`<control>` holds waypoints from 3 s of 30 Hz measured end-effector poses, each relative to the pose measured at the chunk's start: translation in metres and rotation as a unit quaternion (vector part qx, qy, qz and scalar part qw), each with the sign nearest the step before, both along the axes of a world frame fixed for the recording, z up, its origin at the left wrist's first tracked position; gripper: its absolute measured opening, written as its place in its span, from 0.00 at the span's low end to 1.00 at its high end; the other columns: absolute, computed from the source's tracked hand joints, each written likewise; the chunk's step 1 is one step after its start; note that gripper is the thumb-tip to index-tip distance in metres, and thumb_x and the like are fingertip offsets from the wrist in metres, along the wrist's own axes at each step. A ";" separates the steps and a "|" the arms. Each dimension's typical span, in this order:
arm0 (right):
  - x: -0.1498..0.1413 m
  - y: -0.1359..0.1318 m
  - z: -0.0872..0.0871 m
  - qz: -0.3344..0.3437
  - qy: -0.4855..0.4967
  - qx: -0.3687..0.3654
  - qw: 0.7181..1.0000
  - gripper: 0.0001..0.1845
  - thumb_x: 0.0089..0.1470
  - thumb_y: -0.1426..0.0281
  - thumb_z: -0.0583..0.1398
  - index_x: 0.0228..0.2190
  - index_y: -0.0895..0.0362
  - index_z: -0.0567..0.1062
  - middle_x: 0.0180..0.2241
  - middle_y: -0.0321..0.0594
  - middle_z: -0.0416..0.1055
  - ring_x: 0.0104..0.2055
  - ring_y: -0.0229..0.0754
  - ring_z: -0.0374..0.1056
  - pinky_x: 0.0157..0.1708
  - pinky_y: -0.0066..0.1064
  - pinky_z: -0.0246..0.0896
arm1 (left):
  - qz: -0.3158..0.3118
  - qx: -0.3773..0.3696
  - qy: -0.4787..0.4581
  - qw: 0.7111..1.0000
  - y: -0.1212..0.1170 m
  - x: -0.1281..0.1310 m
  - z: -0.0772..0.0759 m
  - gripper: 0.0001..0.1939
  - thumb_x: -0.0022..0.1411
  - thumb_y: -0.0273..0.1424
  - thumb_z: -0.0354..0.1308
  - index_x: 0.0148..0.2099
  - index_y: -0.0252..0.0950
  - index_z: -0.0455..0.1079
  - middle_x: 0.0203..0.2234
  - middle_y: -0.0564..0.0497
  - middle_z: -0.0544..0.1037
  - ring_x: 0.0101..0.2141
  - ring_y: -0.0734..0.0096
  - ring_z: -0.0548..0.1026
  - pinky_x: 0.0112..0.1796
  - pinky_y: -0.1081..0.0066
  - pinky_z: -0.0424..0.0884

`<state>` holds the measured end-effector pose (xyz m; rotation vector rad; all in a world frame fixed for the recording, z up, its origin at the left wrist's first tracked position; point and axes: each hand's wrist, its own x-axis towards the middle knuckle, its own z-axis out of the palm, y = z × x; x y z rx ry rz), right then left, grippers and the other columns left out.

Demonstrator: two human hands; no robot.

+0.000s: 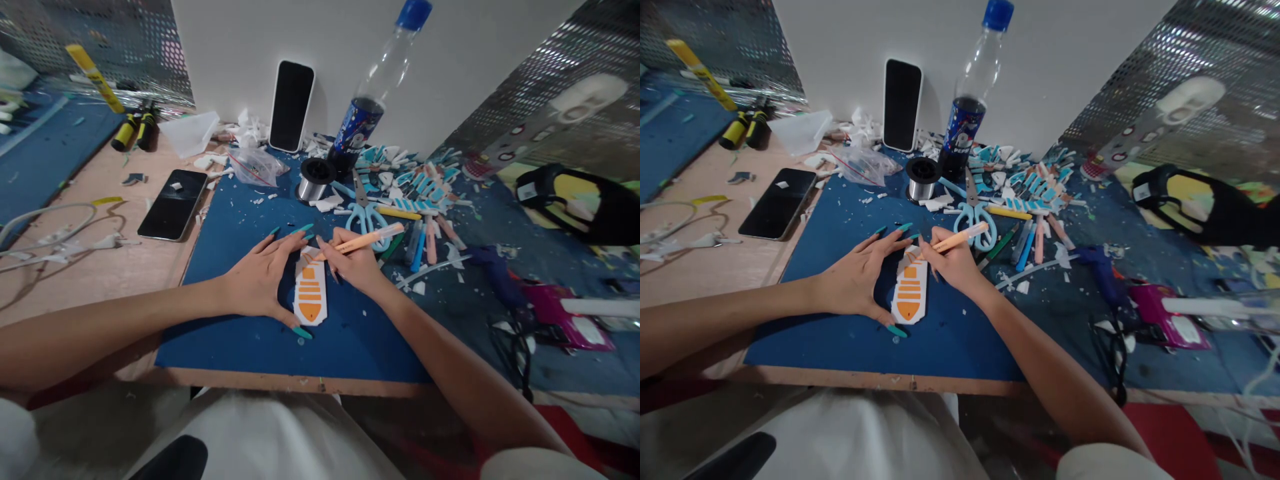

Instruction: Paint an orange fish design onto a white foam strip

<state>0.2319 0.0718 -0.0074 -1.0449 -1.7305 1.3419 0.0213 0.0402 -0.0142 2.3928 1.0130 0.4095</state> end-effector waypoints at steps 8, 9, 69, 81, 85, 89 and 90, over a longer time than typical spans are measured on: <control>0.002 0.000 -0.003 -0.042 -0.009 0.016 0.999 0.21 0.54 0.58 0.58 0.19 0.53 0.56 0.11 0.26 0.56 0.11 0.32 0.56 0.12 0.26 0.54 | 0.002 -0.001 -0.002 1.000 0.000 0.001 0.002 0.69 0.37 0.61 0.60 0.65 0.36 0.20 0.61 0.35 0.54 0.62 0.46 0.52 0.59 0.45 0.41; 0.002 0.000 -0.003 -0.051 -0.012 0.023 0.998 0.21 0.54 0.58 0.58 0.19 0.53 0.56 0.11 0.26 0.55 0.11 0.32 0.56 0.12 0.26 0.53 | 0.001 -0.001 -0.001 1.000 -0.001 0.001 0.003 0.69 0.37 0.61 0.60 0.65 0.37 0.20 0.61 0.35 0.54 0.62 0.46 0.52 0.59 0.45 0.42; 0.003 -0.002 -0.002 -0.020 -0.033 0.084 0.996 0.21 0.55 0.64 0.58 0.16 0.55 0.57 0.11 0.27 0.56 0.12 0.30 0.55 0.15 0.26 0.53 | -0.004 0.002 0.016 1.000 0.001 0.000 -0.001 0.69 0.37 0.61 0.60 0.65 0.35 0.20 0.62 0.36 0.52 0.62 0.45 0.51 0.59 0.45 0.42; 0.003 -0.003 -0.002 -0.067 -0.057 0.077 0.993 0.22 0.54 0.62 0.58 0.15 0.55 0.56 0.11 0.28 0.56 0.12 0.31 0.56 0.14 0.26 0.53 | -0.002 0.007 0.007 1.000 0.001 0.001 0.001 0.68 0.37 0.60 0.60 0.65 0.35 0.21 0.62 0.35 0.53 0.62 0.45 0.51 0.59 0.45 0.42; 0.004 -0.003 -0.004 -0.077 -0.054 0.084 0.992 0.22 0.54 0.60 0.58 0.15 0.54 0.56 0.11 0.28 0.56 0.13 0.32 0.56 0.14 0.27 0.54 | -0.005 0.010 0.006 1.000 0.000 0.000 0.000 0.69 0.36 0.60 0.60 0.65 0.35 0.21 0.62 0.35 0.53 0.61 0.44 0.52 0.59 0.45 0.42; 0.006 -0.003 -0.006 -0.120 -0.035 0.096 0.987 0.23 0.54 0.60 0.58 0.16 0.54 0.55 0.11 0.28 0.54 0.13 0.32 0.57 0.14 0.27 0.54 | -0.003 0.013 0.011 1.000 0.000 0.000 -0.002 0.69 0.37 0.60 0.60 0.65 0.35 0.21 0.62 0.35 0.53 0.62 0.45 0.51 0.59 0.45 0.42; 0.007 -0.003 -0.006 -0.120 -0.037 0.096 0.987 0.23 0.54 0.60 0.58 0.16 0.54 0.55 0.12 0.28 0.54 0.13 0.32 0.57 0.14 0.27 0.53 | -0.003 0.013 0.012 1.000 0.001 0.000 -0.002 0.69 0.37 0.60 0.60 0.65 0.35 0.21 0.62 0.35 0.53 0.62 0.45 0.51 0.59 0.45 0.42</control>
